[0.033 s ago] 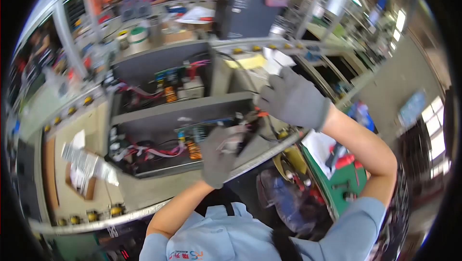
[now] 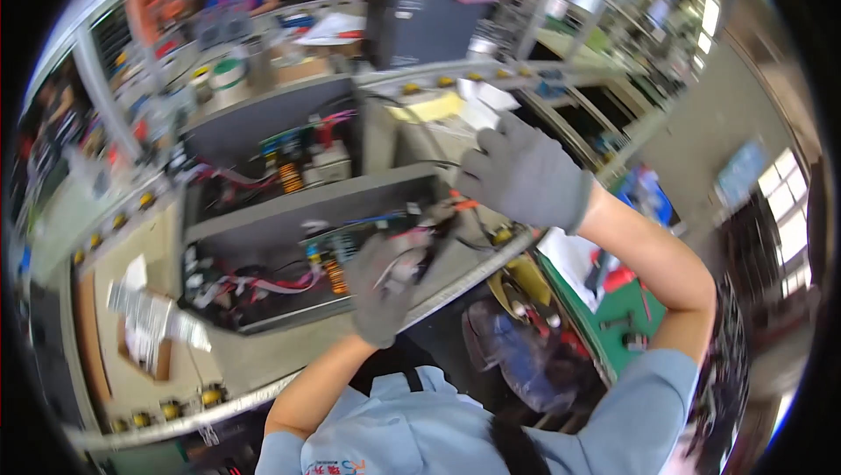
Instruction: Assembling internal components and applying labels to electronic housing units on a conveyor line.
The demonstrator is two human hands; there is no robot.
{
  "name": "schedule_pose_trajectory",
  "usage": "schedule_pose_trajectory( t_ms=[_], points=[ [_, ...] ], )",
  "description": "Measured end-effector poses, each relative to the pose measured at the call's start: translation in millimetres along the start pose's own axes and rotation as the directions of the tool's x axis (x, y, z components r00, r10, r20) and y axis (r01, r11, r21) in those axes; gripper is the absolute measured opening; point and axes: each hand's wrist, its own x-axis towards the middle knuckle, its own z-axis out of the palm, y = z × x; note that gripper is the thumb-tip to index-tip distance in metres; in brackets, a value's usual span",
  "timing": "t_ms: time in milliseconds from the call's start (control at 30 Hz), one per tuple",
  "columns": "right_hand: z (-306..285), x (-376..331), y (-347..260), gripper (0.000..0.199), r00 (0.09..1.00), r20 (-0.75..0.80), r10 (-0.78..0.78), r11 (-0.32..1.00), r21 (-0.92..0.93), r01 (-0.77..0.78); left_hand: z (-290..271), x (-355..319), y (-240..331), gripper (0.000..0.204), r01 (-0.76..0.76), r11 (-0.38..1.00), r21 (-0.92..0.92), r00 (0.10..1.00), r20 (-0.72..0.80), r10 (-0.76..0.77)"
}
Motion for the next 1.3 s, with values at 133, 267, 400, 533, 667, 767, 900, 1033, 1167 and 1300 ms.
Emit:
schedule_pose_trajectory(
  t_ms=[133,267,400,533,667,767,900,1033,1167,1300],
  points=[
    [-50,-78,9,0.021,0.912,-0.023,0.409,0.898,0.186,-0.398,-9,12,34,0.016,-0.188,0.98,-0.059,0.965,0.176,0.196],
    [-97,-185,-35,0.038,0.204,-0.194,0.96,0.233,0.143,-0.962,32,63,62,0.03,-0.372,0.922,-0.108,0.841,0.382,0.383],
    [-85,-338,-120,0.041,-0.486,-0.082,0.87,-0.493,-0.174,-0.853,95,118,54,0.064,-0.442,0.814,0.377,0.878,0.369,0.306],
    [-42,-422,-172,0.046,-0.728,0.258,0.635,-0.522,-0.551,-0.651,62,119,25,0.071,-0.398,0.645,0.652,0.876,0.478,0.058],
    [7,-443,-185,0.053,-0.629,0.354,0.692,-0.333,-0.616,-0.714,47,128,-14,0.037,-0.206,0.858,0.472,0.651,0.72,-0.24],
    [27,-439,-189,0.049,-0.453,0.227,0.862,-0.206,-0.66,-0.722,55,122,-9,0.03,-0.234,0.806,0.544,0.758,0.621,-0.199],
    [13,-411,-176,0.028,-0.479,-0.12,0.869,-0.494,-0.2,-0.846,43,117,-9,0.029,-0.312,0.793,0.523,0.762,0.637,-0.121],
    [-11,-362,-189,0.017,-0.288,-0.029,0.957,-0.289,-0.188,-0.939,37,110,-19,0.025,-0.369,0.809,0.458,0.781,0.625,0.002],
    [-10,-391,-223,0.016,-0.402,-0.045,0.914,-0.392,-0.345,-0.853,21,110,-20,0.018,-0.417,0.817,0.398,0.78,0.618,0.097],
    [-12,-413,-238,0.017,-0.566,0.079,0.821,-0.492,-0.404,-0.771,-3,104,-14,0.018,-0.451,0.796,0.403,0.804,0.571,0.166]
  ],
)
